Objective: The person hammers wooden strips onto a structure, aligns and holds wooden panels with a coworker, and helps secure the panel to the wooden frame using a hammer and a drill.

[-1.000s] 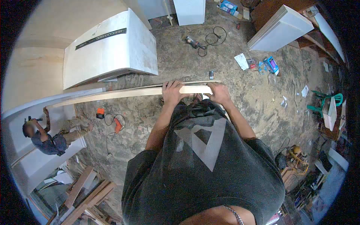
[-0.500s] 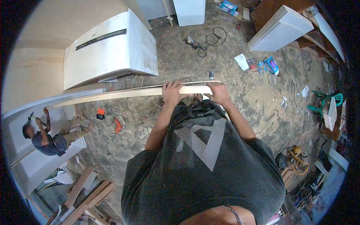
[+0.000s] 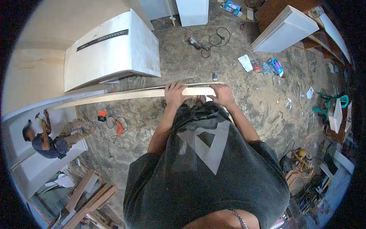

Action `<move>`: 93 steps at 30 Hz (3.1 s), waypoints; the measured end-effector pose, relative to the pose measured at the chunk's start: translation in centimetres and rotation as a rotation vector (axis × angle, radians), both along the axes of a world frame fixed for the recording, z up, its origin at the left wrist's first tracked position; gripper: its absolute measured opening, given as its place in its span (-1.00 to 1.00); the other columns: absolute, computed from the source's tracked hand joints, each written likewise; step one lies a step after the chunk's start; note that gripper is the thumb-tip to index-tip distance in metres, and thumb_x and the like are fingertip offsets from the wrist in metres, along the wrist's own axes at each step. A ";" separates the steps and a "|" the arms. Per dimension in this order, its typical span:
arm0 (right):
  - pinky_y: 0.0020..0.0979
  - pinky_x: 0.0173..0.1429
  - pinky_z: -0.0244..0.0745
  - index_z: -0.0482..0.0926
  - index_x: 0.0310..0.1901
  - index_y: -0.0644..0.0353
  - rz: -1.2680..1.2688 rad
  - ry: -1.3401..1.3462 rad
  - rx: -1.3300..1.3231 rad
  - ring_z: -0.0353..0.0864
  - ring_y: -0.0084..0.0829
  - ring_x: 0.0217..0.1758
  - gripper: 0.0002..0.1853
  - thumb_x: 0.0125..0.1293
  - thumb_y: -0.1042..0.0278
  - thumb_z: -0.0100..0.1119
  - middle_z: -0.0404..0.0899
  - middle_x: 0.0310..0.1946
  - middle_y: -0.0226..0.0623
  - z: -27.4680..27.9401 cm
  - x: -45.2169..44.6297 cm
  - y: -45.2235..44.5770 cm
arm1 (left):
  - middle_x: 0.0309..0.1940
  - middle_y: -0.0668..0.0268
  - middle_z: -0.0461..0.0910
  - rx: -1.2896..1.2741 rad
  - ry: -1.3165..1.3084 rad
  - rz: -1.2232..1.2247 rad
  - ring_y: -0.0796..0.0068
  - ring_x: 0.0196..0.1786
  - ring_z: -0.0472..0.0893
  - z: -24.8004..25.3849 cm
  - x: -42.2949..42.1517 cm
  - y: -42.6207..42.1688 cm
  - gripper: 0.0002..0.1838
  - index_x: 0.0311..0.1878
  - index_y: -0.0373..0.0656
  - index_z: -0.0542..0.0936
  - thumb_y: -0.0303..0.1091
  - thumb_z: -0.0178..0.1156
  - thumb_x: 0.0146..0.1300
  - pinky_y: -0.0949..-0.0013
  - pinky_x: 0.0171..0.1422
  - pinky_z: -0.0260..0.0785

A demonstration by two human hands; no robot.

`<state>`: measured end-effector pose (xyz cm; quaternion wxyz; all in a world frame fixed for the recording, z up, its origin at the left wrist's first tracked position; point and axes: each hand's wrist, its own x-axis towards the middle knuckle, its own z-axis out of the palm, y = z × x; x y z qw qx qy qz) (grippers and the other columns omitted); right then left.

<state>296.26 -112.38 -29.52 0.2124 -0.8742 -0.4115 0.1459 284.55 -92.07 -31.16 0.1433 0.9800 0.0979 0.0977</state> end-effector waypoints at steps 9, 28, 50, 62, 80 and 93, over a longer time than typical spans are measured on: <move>-0.14 -0.25 0.43 0.49 -0.24 0.05 -0.017 -0.005 0.015 0.55 -0.15 -0.29 -0.56 -0.14 -0.01 0.26 0.55 -0.37 -0.19 -0.6 0.2 0.0 | -0.25 0.52 0.55 -0.009 -0.043 -0.013 0.48 -0.14 0.46 0.2 0.3 0.2 -0.48 -0.39 -0.01 0.63 0.18 0.31 -0.37 0.32 0.02 0.16; -0.15 -0.21 0.44 0.48 -0.19 0.08 0.013 0.006 -0.004 0.56 -0.14 -0.27 -0.52 -0.13 -0.02 0.24 0.56 -0.33 -0.17 -0.2 0.7 0.2 | -0.22 0.51 0.53 -0.021 -0.015 -0.012 0.47 -0.11 0.42 -0.2 0.5 0.3 -0.45 -0.33 0.01 0.62 0.23 0.26 -0.33 0.29 0.13 0.06; -0.21 -0.19 0.44 0.49 -0.19 0.07 0.008 -0.021 -0.019 0.54 -0.18 -0.23 -0.57 -0.11 0.05 0.26 0.56 -0.30 -0.23 -0.3 0.3 -0.2 | -0.26 0.51 0.54 0.018 -0.047 -0.020 0.46 -0.14 0.45 0.0 0.2 0.0 -0.45 -0.34 0.02 0.63 0.24 0.26 -0.33 0.33 0.03 0.15; -0.20 -0.22 0.42 0.48 -0.23 0.06 0.001 -0.011 -0.013 0.54 -0.18 -0.25 -0.61 -0.11 0.08 0.26 0.56 -0.35 -0.22 -0.4 0.2 -0.1 | -0.25 0.53 0.55 -0.004 -0.086 -0.023 0.47 -0.18 0.46 0.1 0.2 0.1 -0.47 -0.37 0.02 0.63 0.22 0.28 -0.35 0.33 0.01 0.15; -0.21 -0.25 0.42 0.51 -0.22 0.06 -0.001 -0.055 0.011 0.54 -0.18 -0.29 -0.57 -0.11 0.00 0.28 0.55 -0.41 -0.25 -0.7 0.1 -0.1 | -0.25 0.48 0.52 -0.056 -0.035 -0.039 0.43 -0.12 0.43 -0.1 0.1 0.2 -0.51 -0.32 -0.02 0.61 0.10 0.32 -0.32 0.27 0.06 0.14; -0.21 -0.20 0.44 0.50 -0.21 0.08 0.001 -0.032 -0.081 0.54 -0.19 -0.22 -0.54 -0.10 -0.02 0.27 0.56 -0.29 -0.24 -1.1 0.2 0.0 | -0.27 0.48 0.53 -0.028 -0.060 -0.022 0.43 -0.14 0.44 0.5 0.2 0.1 -0.48 -0.36 -0.02 0.61 0.16 0.31 -0.36 0.29 0.05 0.15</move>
